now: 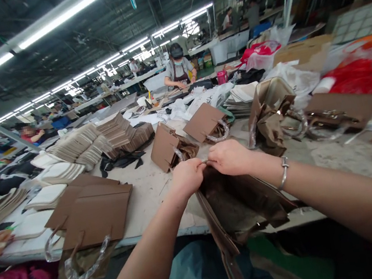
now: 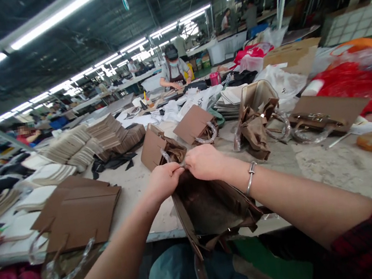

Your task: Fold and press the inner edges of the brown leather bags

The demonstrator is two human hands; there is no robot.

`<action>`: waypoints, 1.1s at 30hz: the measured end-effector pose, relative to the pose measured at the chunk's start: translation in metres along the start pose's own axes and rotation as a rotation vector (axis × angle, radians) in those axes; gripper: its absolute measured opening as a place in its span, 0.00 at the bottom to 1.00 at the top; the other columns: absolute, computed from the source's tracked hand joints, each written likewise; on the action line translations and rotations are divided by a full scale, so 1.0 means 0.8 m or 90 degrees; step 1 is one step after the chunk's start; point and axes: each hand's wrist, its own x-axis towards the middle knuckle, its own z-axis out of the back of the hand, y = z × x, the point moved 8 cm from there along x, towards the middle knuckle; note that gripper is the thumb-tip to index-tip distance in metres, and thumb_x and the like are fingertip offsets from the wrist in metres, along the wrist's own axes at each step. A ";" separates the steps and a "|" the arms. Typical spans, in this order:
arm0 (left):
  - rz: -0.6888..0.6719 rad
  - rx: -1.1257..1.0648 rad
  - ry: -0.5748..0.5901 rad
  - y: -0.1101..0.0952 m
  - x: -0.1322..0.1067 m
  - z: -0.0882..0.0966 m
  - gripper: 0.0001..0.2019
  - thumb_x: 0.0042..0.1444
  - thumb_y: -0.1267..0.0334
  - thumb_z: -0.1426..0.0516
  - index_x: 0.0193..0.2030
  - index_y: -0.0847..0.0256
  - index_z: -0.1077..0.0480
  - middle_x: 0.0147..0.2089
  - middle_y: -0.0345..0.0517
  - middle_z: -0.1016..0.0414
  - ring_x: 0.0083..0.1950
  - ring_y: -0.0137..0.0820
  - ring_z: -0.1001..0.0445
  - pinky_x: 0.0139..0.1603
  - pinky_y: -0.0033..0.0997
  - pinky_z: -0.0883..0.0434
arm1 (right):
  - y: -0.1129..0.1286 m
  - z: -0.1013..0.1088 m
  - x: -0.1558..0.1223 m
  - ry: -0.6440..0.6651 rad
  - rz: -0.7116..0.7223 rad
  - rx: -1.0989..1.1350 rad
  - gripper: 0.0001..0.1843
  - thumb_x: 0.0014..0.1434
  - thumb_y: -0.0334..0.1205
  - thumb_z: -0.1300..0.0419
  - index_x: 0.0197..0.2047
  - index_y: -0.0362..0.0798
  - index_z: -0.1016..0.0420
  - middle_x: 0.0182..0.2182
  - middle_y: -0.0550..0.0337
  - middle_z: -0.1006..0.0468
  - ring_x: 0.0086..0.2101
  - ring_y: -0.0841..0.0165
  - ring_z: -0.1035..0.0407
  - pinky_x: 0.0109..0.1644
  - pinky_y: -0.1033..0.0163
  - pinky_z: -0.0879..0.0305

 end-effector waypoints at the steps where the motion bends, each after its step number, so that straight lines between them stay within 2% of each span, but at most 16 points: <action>1: -0.008 -0.026 0.011 0.000 -0.001 0.000 0.14 0.59 0.57 0.50 0.34 0.57 0.24 0.36 0.43 0.22 0.38 0.33 0.26 0.37 0.28 0.34 | -0.003 -0.001 0.000 0.000 -0.002 0.020 0.18 0.62 0.43 0.51 0.33 0.44 0.23 0.35 0.50 0.22 0.37 0.62 0.30 0.38 0.62 0.39; 3: -0.040 -0.100 0.029 -0.002 -0.005 0.000 0.12 0.58 0.57 0.48 0.40 0.56 0.24 0.39 0.41 0.21 0.40 0.33 0.26 0.40 0.27 0.33 | -0.013 -0.006 -0.001 0.012 -0.016 0.103 0.21 0.63 0.47 0.52 0.32 0.45 0.23 0.34 0.52 0.23 0.35 0.65 0.31 0.38 0.63 0.40; 5: -0.074 -0.178 0.032 -0.004 -0.010 0.001 0.13 0.56 0.58 0.45 0.47 0.53 0.26 0.45 0.38 0.22 0.44 0.32 0.26 0.45 0.26 0.33 | -0.029 -0.016 -0.003 0.043 -0.055 0.269 0.27 0.64 0.52 0.57 0.34 0.45 0.22 0.31 0.54 0.23 0.33 0.67 0.32 0.37 0.64 0.39; 8: -0.074 -0.228 0.017 0.001 -0.013 0.001 0.17 0.53 0.56 0.42 0.50 0.53 0.28 0.49 0.38 0.23 0.48 0.32 0.27 0.50 0.26 0.33 | -0.055 -0.035 -0.014 0.072 -0.165 0.590 0.38 0.63 0.62 0.64 0.46 0.42 0.23 0.31 0.53 0.25 0.30 0.69 0.34 0.35 0.64 0.37; 10: -0.057 -0.209 0.009 0.003 -0.011 0.002 0.20 0.51 0.53 0.41 0.51 0.54 0.28 0.50 0.39 0.24 0.49 0.34 0.27 0.51 0.28 0.33 | -0.067 -0.042 -0.027 0.054 -0.231 0.721 0.41 0.60 0.66 0.64 0.52 0.42 0.27 0.34 0.52 0.25 0.30 0.69 0.35 0.35 0.64 0.36; 12: -0.056 -0.167 0.010 -0.002 -0.008 0.005 0.22 0.50 0.52 0.41 0.52 0.54 0.29 0.51 0.41 0.24 0.51 0.36 0.27 0.51 0.30 0.33 | -0.073 -0.044 -0.041 0.019 -0.269 0.763 0.41 0.59 0.67 0.61 0.53 0.43 0.27 0.35 0.52 0.25 0.31 0.68 0.34 0.36 0.62 0.35; 14: -0.068 -0.116 0.016 -0.015 -0.004 0.007 0.20 0.52 0.51 0.42 0.51 0.53 0.29 0.50 0.42 0.24 0.50 0.37 0.27 0.50 0.31 0.33 | -0.069 -0.041 -0.057 -0.011 -0.264 0.764 0.38 0.59 0.66 0.59 0.50 0.44 0.25 0.38 0.51 0.24 0.35 0.65 0.32 0.40 0.59 0.34; 18: -0.021 -0.050 0.012 -0.032 0.004 0.004 0.12 0.57 0.57 0.48 0.37 0.56 0.24 0.39 0.47 0.21 0.44 0.38 0.25 0.45 0.34 0.33 | -0.055 -0.024 -0.094 -0.090 -0.187 0.682 0.31 0.61 0.61 0.55 0.45 0.47 0.23 0.43 0.53 0.23 0.45 0.58 0.33 0.51 0.52 0.38; 21: 0.029 -0.063 -0.011 -0.029 0.005 0.000 0.12 0.57 0.60 0.49 0.32 0.60 0.25 0.34 0.52 0.22 0.41 0.41 0.25 0.44 0.36 0.34 | -0.062 -0.025 -0.137 -0.113 -0.212 0.672 0.28 0.60 0.59 0.51 0.49 0.48 0.24 0.47 0.52 0.25 0.48 0.56 0.34 0.55 0.50 0.41; 24: 0.070 -0.106 -0.043 -0.007 -0.001 0.004 0.11 0.55 0.60 0.48 0.28 0.60 0.26 0.32 0.50 0.23 0.40 0.39 0.26 0.43 0.34 0.35 | -0.079 -0.050 -0.192 -0.060 -0.304 0.789 0.30 0.59 0.60 0.50 0.54 0.49 0.28 0.49 0.50 0.26 0.48 0.57 0.33 0.54 0.50 0.38; 28: 0.151 -0.206 -0.128 0.047 -0.031 0.023 0.13 0.55 0.57 0.48 0.27 0.60 0.27 0.28 0.43 0.25 0.35 0.32 0.29 0.38 0.28 0.37 | -0.076 -0.099 -0.250 0.012 -0.417 0.957 0.33 0.58 0.62 0.50 0.58 0.50 0.33 0.49 0.49 0.27 0.49 0.57 0.33 0.55 0.52 0.37; 30: 0.215 -0.266 -0.189 0.080 -0.060 0.031 0.14 0.55 0.56 0.49 0.29 0.60 0.26 0.27 0.40 0.26 0.33 0.31 0.30 0.35 0.26 0.37 | -0.055 -0.127 -0.262 0.032 -0.458 1.004 0.34 0.57 0.63 0.50 0.59 0.51 0.34 0.52 0.49 0.29 0.51 0.57 0.35 0.55 0.52 0.38; 33: 0.318 -0.362 -0.297 0.127 -0.122 0.033 0.17 0.54 0.53 0.50 0.32 0.63 0.26 0.27 0.40 0.27 0.33 0.30 0.31 0.35 0.25 0.36 | 0.007 -0.174 -0.262 0.079 -0.498 1.077 0.38 0.54 0.65 0.48 0.61 0.53 0.38 0.55 0.49 0.32 0.56 0.56 0.39 0.54 0.54 0.37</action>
